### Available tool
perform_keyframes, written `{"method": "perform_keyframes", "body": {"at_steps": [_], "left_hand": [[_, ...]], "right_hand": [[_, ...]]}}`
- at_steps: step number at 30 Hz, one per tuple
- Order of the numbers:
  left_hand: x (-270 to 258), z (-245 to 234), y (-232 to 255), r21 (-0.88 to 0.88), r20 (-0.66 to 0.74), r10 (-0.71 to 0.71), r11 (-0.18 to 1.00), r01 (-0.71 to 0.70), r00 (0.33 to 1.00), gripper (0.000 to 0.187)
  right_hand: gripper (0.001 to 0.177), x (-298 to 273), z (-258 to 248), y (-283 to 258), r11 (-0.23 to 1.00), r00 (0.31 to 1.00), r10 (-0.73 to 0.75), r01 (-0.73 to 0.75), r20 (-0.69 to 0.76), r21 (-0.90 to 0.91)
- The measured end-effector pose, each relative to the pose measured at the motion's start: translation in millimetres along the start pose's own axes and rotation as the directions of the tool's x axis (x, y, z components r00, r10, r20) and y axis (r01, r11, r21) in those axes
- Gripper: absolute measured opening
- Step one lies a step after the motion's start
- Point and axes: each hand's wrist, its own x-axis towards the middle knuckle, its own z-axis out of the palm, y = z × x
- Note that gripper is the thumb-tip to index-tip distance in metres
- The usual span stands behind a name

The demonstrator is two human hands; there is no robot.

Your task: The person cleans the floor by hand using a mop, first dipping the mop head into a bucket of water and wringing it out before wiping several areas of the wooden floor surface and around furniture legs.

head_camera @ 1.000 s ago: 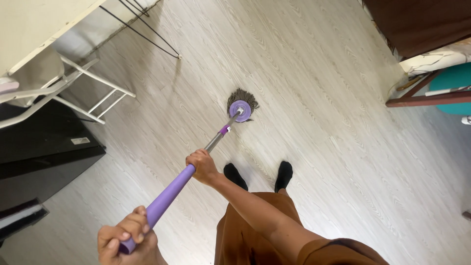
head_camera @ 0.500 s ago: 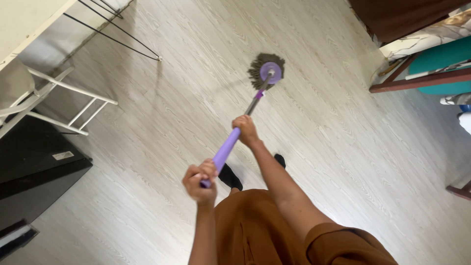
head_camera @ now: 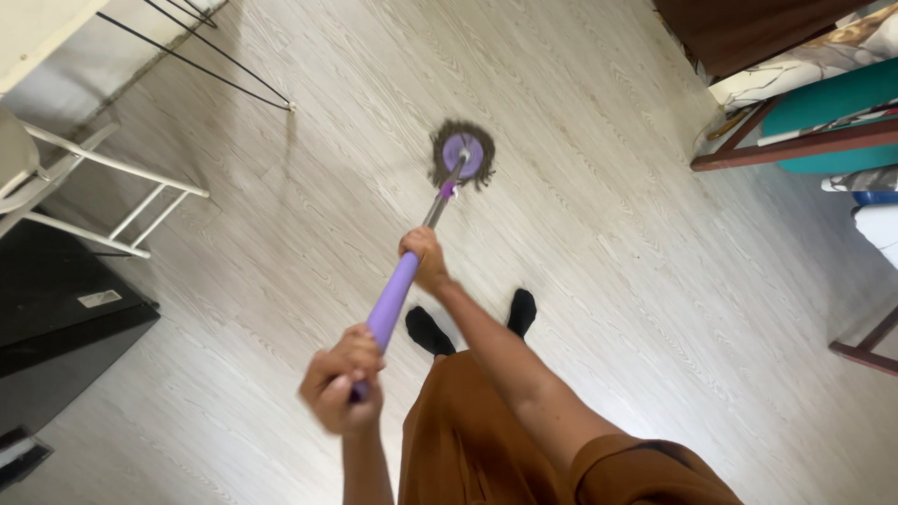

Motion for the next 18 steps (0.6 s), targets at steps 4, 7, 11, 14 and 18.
{"method": "perform_keyframes", "body": {"at_steps": [4,7,11,14,18], "left_hand": [[-17.8,33.4,-38.6,-0.065,0.050,-0.209,0.975,0.212,0.977,0.010],[-25.1,40.8,-45.2,-0.129,0.048,-0.299,0.944,0.303,0.953,0.011],[-17.4,5.8,-22.6,0.066,-0.049,-0.165,0.984,0.168,0.985,0.018],[2.2,-22.9,20.9,0.007,-0.032,-0.063,0.998,0.064,0.997,0.016],[5.5,-24.9,45.8,0.100,-0.002,-0.020,0.995,0.020,1.000,0.010]], "right_hand": [[0.018,1.3,-52.9,46.7,0.994,0.998,-0.003,0.009,0.057,-0.112],[0.017,-16.7,-71.4,57.2,0.987,0.997,0.071,-0.065,0.040,-0.144],[0.023,-59.5,-50.0,18.0,0.978,0.988,0.140,-0.148,-0.066,-0.147],[0.021,-62.2,-1.2,-31.3,0.983,0.987,0.114,-0.129,-0.115,-0.130],[0.021,-30.8,19.2,-48.6,0.994,0.994,0.101,-0.099,-0.051,0.036]]}}
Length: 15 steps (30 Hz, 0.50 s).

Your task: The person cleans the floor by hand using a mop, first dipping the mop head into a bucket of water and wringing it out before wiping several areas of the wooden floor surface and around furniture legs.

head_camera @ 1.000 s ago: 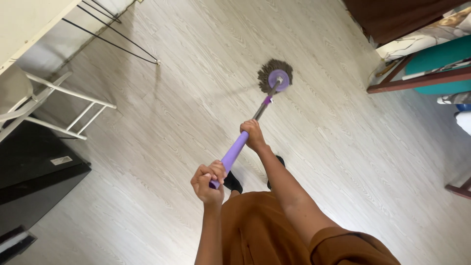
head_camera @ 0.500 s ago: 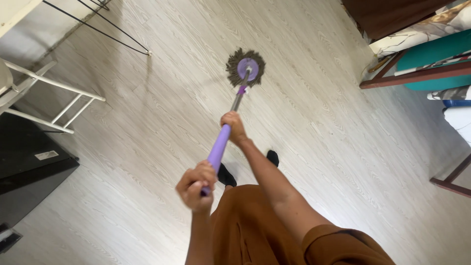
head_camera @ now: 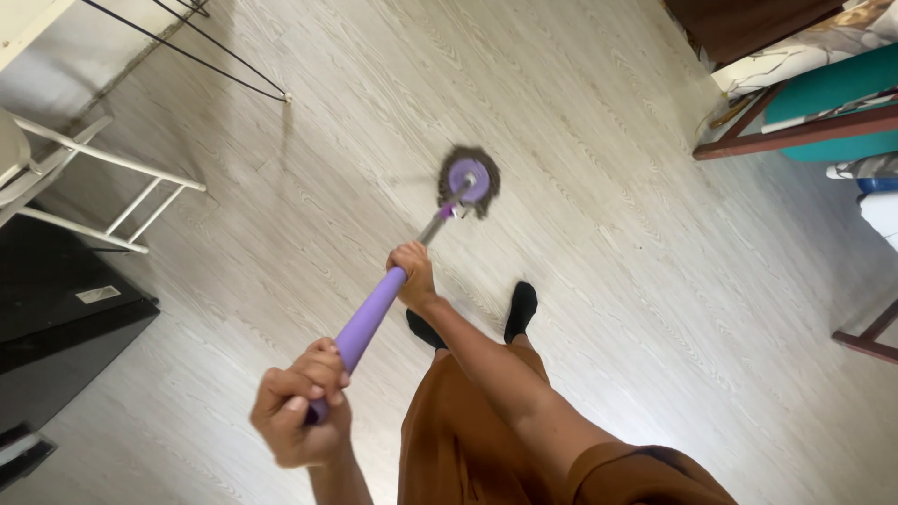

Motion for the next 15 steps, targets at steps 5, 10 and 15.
{"method": "perform_keyframes", "body": {"at_steps": [5,10,15], "left_hand": [[0.4,40.2,-60.6,-0.075,0.044,-0.044,0.996,0.047,0.998,0.016],[-2.5,70.4,-70.0,-0.167,0.074,-0.291,0.939,0.300,0.954,0.013],[-4.3,22.5,-53.2,0.160,0.017,-0.058,0.986,0.054,0.998,0.014]], "right_hand": [[0.018,45.1,-42.9,59.9,0.982,0.990,-0.117,0.126,0.074,-0.142],[0.019,26.4,-84.8,89.4,0.975,0.999,0.000,0.009,0.040,-0.220],[0.019,-15.9,-58.2,42.7,0.994,0.992,0.008,-0.022,-0.129,-0.108]]}}
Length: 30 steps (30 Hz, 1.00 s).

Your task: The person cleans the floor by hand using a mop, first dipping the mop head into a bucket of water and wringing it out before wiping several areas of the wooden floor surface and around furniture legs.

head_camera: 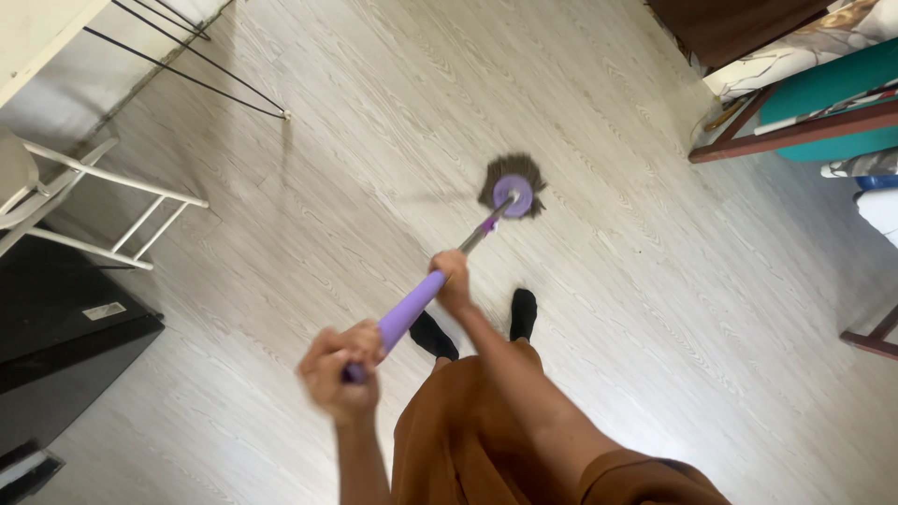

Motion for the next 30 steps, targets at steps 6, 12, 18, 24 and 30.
{"method": "perform_keyframes", "body": {"at_steps": [6,12,18,24,30], "left_hand": [[20.0,-45.3,80.6,-0.142,-0.018,0.009,0.990,-0.011,1.000,0.013],[25.1,44.8,20.2,-0.253,-0.034,0.061,0.965,-0.068,0.998,0.013],[-13.2,160.6,-24.3,-0.305,-0.019,-0.179,0.938,0.164,0.984,0.011],[-28.4,195.4,2.5,0.239,-0.119,0.114,0.967,-0.083,0.986,0.026],[-48.7,183.6,67.5,-0.077,-0.240,-0.096,0.994,0.079,0.966,0.019]], "right_hand": [[0.017,-0.5,66.0,-85.3,0.998,0.998,-0.022,0.018,0.064,0.066],[0.017,78.0,20.1,6.0,0.983,0.971,-0.164,0.145,0.174,0.115],[0.018,88.7,-95.7,101.1,0.996,0.968,-0.075,0.083,0.241,-0.027],[0.017,39.9,-134.4,104.7,1.000,0.991,-0.007,0.004,0.131,0.024],[0.012,44.2,-100.2,40.0,0.991,0.965,-0.082,0.053,0.248,0.119]]}}
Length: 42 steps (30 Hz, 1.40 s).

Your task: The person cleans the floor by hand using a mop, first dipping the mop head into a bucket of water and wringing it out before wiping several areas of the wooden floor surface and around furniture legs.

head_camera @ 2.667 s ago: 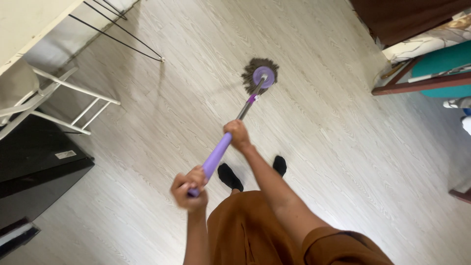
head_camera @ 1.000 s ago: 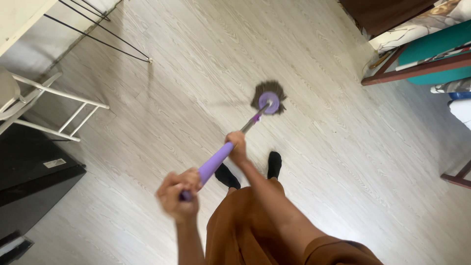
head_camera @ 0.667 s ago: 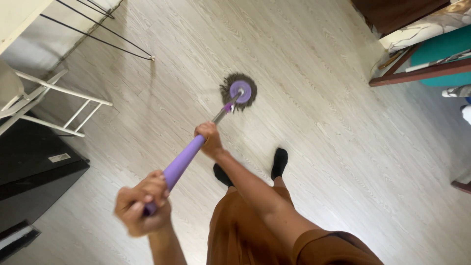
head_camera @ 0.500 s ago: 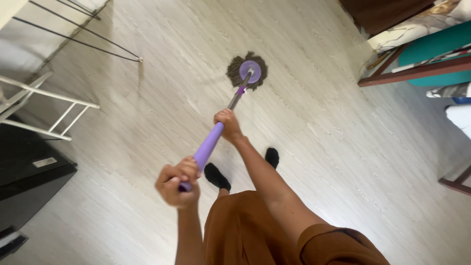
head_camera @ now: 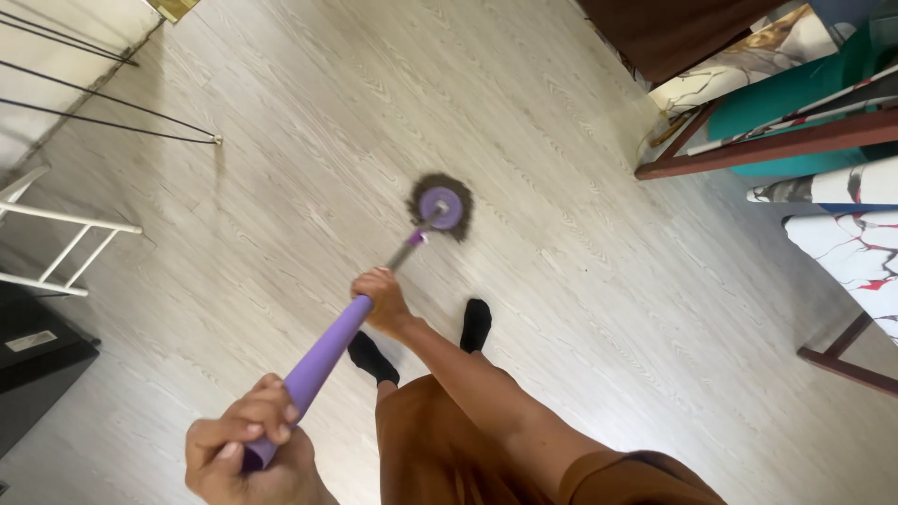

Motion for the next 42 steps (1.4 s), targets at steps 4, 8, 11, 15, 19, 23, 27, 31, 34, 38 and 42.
{"method": "perform_keyframes", "body": {"at_steps": [4,8,11,15,19,23,27,31,34,38,42], "left_hand": [[13.5,38.4,-52.7,-0.101,0.107,0.262,0.962,-0.252,0.959,0.018],[-4.5,98.7,-122.8,-0.108,0.040,0.116,0.988,-0.111,0.992,0.010],[-18.7,141.8,-163.1,-0.173,0.109,-0.030,0.984,0.049,0.994,0.006],[-42.0,175.9,-179.8,-0.193,0.231,-0.163,0.959,0.209,0.959,0.008],[-36.9,167.5,-176.9,-0.208,0.248,-0.281,0.919,0.334,0.927,0.007],[-11.8,137.8,-141.4,-0.128,0.313,-0.218,0.955,0.268,0.924,0.014],[-13.3,113.8,-89.4,-0.118,0.331,0.015,0.993,0.026,0.944,0.012],[-28.1,123.5,-107.2,-0.176,0.297,0.099,0.983,-0.047,0.950,0.011],[-55.8,148.3,-165.6,-0.164,0.249,0.025,0.986,0.016,0.968,0.006],[-84.4,183.4,-236.0,-0.174,0.284,-0.117,0.970,0.171,0.952,0.009],[-105.1,203.5,-276.2,-0.224,0.387,-0.208,0.924,0.310,0.898,0.013]], "right_hand": [[0.016,49.2,-33.1,44.5,0.996,0.988,-0.070,0.062,0.135,0.066],[0.020,85.1,-97.4,126.5,0.987,0.980,-0.073,0.097,0.184,-0.127],[0.021,84.0,-161.3,168.0,0.994,0.991,-0.025,0.038,0.132,-0.102],[0.023,53.6,-217.7,193.1,0.977,0.997,0.022,-0.007,0.069,-0.211],[0.022,12.0,-215.1,197.5,0.963,0.988,0.145,-0.152,-0.050,-0.224],[0.021,-15.4,-168.7,160.4,0.950,0.955,0.179,-0.231,-0.237,-0.212],[0.020,-6.5,-116.4,103.7,0.984,0.899,0.119,-0.165,-0.421,-0.073],[0.018,20.5,-133.5,119.3,0.997,0.971,0.078,-0.073,-0.226,0.029],[0.023,37.8,-178.5,170.4,0.994,0.993,-0.007,-0.006,-0.119,-0.109],[0.021,30.9,-248.3,214.1,0.955,0.995,0.061,-0.080,-0.074,-0.285],[0.021,2.7,-292.8,225.8,0.912,0.960,0.270,-0.280,-0.077,-0.300]]}}
